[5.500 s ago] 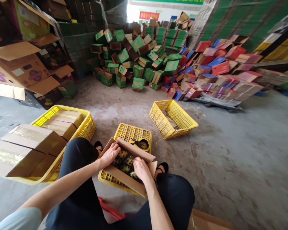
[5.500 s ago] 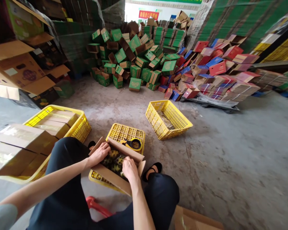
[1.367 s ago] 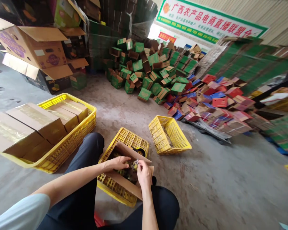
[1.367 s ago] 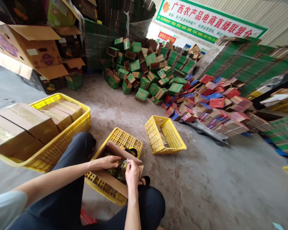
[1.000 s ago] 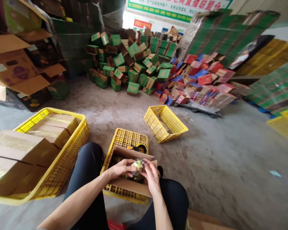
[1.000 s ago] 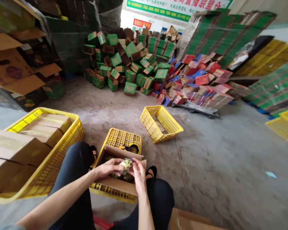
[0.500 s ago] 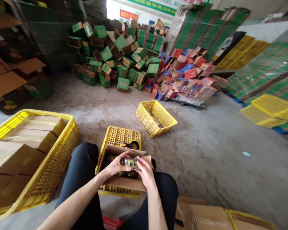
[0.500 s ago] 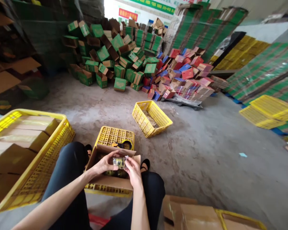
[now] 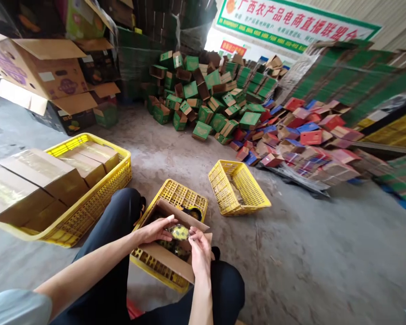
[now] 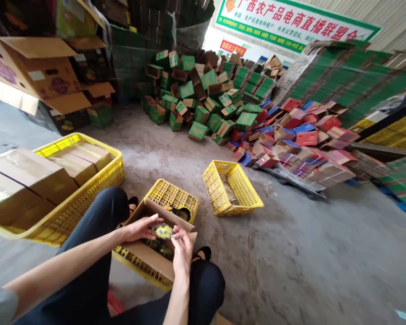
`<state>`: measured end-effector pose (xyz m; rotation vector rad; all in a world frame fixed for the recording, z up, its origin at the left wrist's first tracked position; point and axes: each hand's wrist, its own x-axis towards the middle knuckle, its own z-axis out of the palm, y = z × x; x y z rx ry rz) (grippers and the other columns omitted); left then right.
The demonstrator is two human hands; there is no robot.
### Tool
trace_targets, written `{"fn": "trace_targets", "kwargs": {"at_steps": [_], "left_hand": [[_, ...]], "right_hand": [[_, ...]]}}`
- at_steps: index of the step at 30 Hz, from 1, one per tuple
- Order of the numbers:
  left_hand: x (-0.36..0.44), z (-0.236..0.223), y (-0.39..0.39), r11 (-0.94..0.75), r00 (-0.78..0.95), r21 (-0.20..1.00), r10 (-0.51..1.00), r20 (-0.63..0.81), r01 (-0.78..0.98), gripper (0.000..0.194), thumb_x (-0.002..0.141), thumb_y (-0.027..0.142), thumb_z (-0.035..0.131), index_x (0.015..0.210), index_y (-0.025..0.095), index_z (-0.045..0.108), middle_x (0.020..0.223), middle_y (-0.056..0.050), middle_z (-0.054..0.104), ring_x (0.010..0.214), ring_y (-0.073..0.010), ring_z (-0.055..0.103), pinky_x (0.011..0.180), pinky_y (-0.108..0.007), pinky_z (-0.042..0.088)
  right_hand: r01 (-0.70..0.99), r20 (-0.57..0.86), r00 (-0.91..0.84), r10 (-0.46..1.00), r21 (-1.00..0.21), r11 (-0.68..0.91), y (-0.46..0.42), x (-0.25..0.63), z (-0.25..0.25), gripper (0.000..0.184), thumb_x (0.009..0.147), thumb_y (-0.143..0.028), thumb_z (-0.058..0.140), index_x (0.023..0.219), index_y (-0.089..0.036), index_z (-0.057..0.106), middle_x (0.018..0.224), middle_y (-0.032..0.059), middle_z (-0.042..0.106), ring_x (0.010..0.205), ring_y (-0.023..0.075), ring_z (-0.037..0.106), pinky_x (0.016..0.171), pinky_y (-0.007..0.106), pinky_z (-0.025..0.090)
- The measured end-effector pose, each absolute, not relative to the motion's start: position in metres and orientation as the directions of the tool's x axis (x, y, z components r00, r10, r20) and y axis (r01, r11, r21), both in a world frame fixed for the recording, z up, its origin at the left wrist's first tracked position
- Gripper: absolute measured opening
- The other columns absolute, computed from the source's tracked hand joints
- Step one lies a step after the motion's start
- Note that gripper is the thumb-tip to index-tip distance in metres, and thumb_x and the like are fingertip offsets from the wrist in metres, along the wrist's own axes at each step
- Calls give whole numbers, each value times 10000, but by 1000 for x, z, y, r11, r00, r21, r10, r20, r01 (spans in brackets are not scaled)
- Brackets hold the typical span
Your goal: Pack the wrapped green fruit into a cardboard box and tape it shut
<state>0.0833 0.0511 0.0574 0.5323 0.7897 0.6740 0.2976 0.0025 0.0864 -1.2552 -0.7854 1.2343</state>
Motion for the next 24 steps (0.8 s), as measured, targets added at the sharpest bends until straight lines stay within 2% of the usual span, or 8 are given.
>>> {"fn": "trace_targets", "kwargs": {"at_steps": [4, 7, 11, 15, 18, 21, 24], "left_hand": [[86, 55, 53, 689, 581, 637, 691, -431, -346, 636, 755, 519, 938, 1239, 152, 750, 1208, -138, 748, 895, -182, 740, 757, -258, 611], [88, 54, 56, 667, 572, 641, 713, -405, -378, 635, 738, 470, 962, 1256, 179, 738, 1174, -116, 749, 938, -199, 742, 746, -269, 607], [89, 57, 60, 616, 530, 681, 760, -378, -397, 662, 718, 443, 977, 1279, 203, 718, 1185, -111, 748, 944, -213, 746, 759, -289, 581], [91, 59, 60, 568, 517, 709, 790, -329, -418, 674, 687, 410, 997, 1256, 174, 724, 1225, -146, 742, 1000, -246, 743, 837, -332, 562], [95, 59, 58, 488, 489, 746, 836, -249, -454, 644, 603, 328, 1040, 1149, 152, 748, 1168, -139, 755, 1057, -261, 725, 908, -343, 544], [97, 60, 56, 422, 501, 780, 850, -163, -462, 581, 577, 276, 1047, 1060, 161, 745, 1140, -114, 761, 1056, -250, 711, 938, -340, 528], [97, 63, 54, 399, 496, 787, 857, -137, -470, 556, 614, 305, 1030, 1066, 169, 738, 1169, -115, 754, 1089, -255, 697, 940, -331, 513]], "right_hand": [[-238, -150, 158, 976, -965, -110, 1, 295, 90, 278, 645, -350, 932, 641, -229, 682, 1324, 87, 742, 1323, 328, 620, 1148, 474, 443], [-178, -131, 187, 974, -979, -97, -1, 295, 93, 260, 669, -369, 927, 651, -236, 704, 1458, 84, 678, 1448, 338, 522, 1195, 473, 406], [-203, -218, 222, 950, -964, -174, -2, 296, 97, 257, 677, -432, 925, 723, -243, 757, 1444, 84, 693, 1389, 347, 585, 1165, 483, 457], [-391, -302, 231, 925, -899, -196, -6, 297, 100, 405, 718, -513, 899, 1024, -264, 806, 1409, 98, 714, 1331, 336, 638, 1041, 460, 569], [-435, -371, 248, 895, -868, -240, -15, 297, 96, 594, 732, -574, 888, 1245, -306, 754, 1398, 86, 717, 1297, 318, 664, 988, 443, 603], [-394, -432, 273, 859, -865, -310, -24, 293, 86, 609, 630, -582, 956, 1117, -256, 792, 1235, 95, 777, 1149, 321, 729, 918, 447, 633], [-356, -407, 307, 860, -888, -293, -28, 289, 77, 545, 584, -596, 976, 937, -223, 793, 984, 73, 804, 950, 281, 759, 855, 428, 642]]}}
